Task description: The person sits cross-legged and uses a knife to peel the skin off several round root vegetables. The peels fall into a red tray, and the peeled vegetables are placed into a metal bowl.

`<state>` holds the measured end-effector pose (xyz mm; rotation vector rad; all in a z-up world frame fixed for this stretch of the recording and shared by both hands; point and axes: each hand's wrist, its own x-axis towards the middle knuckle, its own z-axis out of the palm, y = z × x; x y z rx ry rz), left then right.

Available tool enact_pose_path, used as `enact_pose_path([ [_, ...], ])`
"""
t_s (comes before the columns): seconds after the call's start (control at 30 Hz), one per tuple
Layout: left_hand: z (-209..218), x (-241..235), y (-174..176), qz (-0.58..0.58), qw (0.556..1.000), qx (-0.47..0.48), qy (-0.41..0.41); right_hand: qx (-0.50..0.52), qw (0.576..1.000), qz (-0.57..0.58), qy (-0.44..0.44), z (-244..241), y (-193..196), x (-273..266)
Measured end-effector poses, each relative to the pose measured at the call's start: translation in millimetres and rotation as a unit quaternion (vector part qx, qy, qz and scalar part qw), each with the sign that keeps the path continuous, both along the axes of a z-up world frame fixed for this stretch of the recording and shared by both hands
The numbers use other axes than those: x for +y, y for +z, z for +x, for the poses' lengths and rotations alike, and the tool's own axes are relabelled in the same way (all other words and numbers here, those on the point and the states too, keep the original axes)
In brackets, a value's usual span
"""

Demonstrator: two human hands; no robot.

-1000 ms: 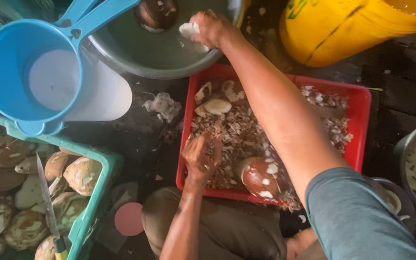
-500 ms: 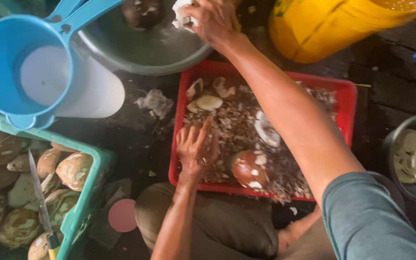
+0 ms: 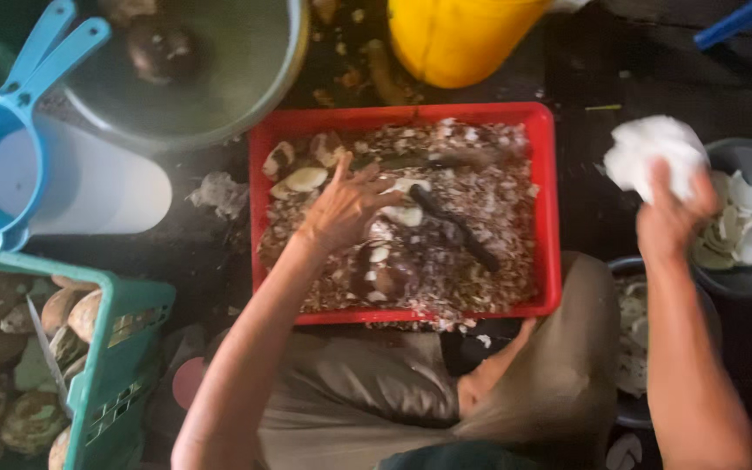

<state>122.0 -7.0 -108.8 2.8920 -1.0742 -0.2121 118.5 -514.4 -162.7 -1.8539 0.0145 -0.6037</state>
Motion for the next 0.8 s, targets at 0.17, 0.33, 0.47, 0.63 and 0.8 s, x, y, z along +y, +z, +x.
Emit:
enact_pose_path([
  [0.17,10,-10,2,0.127,0.972,-0.159,-0.117,0.118,0.953,0.222,-0.169,-127,-101,-118],
  [0.33,18,-2,11,-0.113,0.990,-0.057,-0.055,0.405,0.843,0.173,-0.307,-225,-134,-124],
  [0.47,4,-13,32,-0.243,0.966,0.061,0.066,0.339,0.816,0.351,-0.309,-245,-147,-117],
  [0.63,-23,-31,63,-0.425,0.843,0.182,0.276,0.382,0.782,0.312,-0.381,-236,-152,-130],
  [0.8,-51,-30,79,-0.637,0.599,0.369,0.317,0.333,0.792,0.348,-0.374,-242,-140,-136],
])
